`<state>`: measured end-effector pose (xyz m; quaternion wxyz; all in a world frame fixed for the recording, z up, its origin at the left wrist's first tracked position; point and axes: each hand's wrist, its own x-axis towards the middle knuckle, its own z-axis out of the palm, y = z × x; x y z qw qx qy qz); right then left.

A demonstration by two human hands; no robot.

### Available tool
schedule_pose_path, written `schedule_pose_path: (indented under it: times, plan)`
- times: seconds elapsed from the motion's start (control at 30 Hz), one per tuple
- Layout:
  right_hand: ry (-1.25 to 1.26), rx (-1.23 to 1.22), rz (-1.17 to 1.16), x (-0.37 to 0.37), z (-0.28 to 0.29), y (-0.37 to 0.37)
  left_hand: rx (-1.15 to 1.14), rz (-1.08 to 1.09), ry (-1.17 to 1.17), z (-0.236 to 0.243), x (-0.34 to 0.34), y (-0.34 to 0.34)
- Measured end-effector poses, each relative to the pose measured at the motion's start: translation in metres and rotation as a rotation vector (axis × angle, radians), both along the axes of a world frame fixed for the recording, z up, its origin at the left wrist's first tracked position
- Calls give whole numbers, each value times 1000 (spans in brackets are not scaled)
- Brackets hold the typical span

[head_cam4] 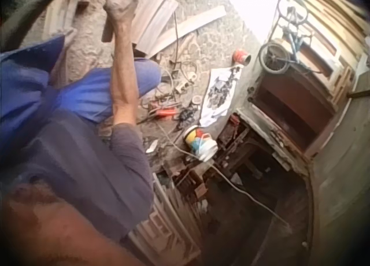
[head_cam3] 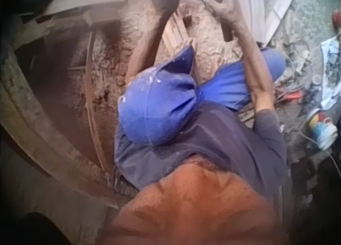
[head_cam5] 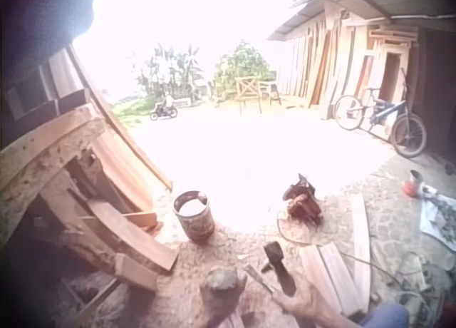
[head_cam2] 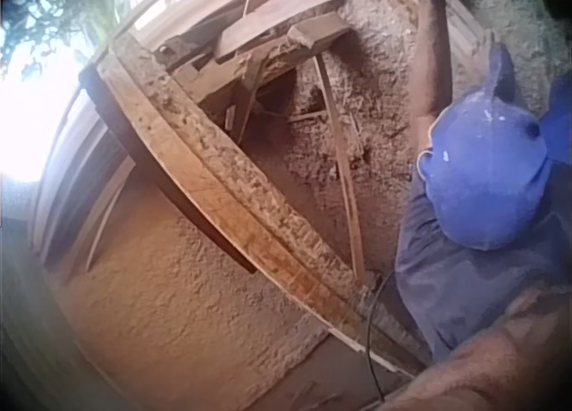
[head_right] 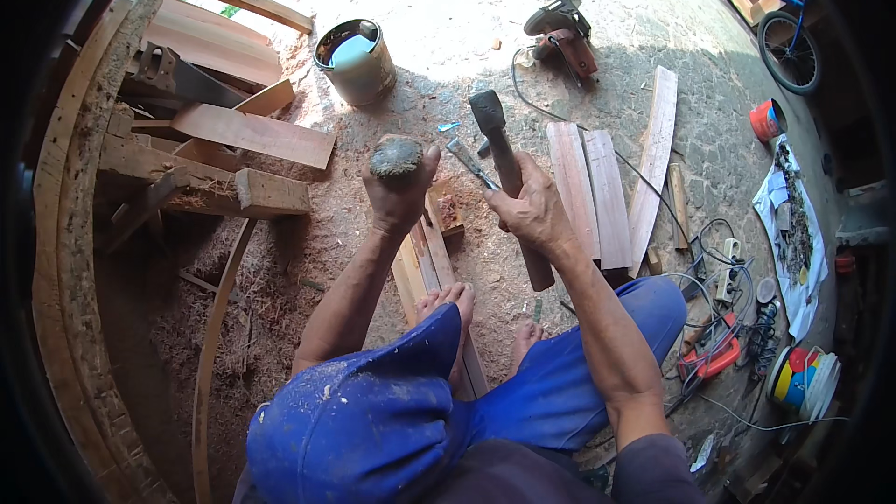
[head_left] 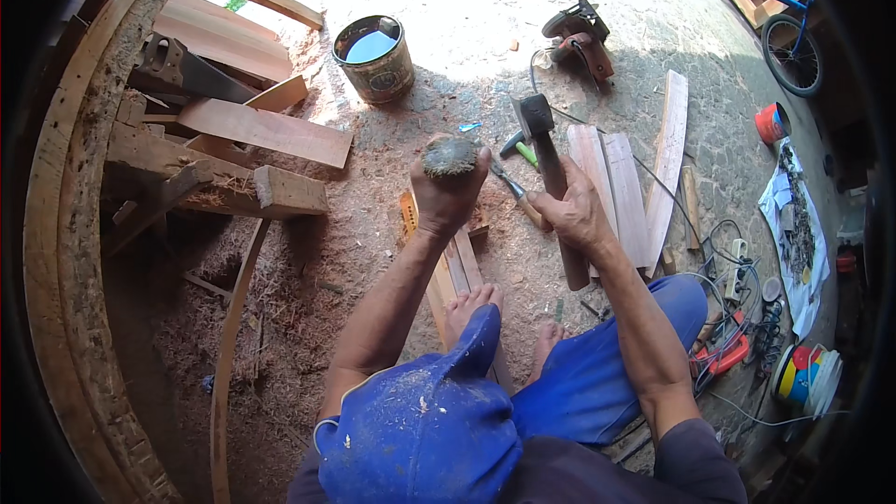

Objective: The person shapes wood by using an axe to strike a metal chisel held against a wood plank. They repeatedly dip the chisel into a bucket of dark liquid and continue striking it into the wood.

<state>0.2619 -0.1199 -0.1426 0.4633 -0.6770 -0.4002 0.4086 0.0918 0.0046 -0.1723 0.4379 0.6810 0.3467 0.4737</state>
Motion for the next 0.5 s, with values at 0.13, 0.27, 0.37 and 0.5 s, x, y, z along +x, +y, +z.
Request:
schedule_pose_path:
  times: [0.13, 0.27, 0.37, 0.5]
  plan:
    - [186, 72, -2, -12, 13, -10, -82, 60, -103, -9, -31, 13]
    - [174, 123, 31, -19, 37, -21, -189, -46, -244, -13, -40, 18]
    - [152, 203, 42, -24, 43, -28, 49, -122, 33, -9, -22, 16]
    - [162, 310, 56, -34, 63, -30, 314, -53, 66, 2, 4, 9]
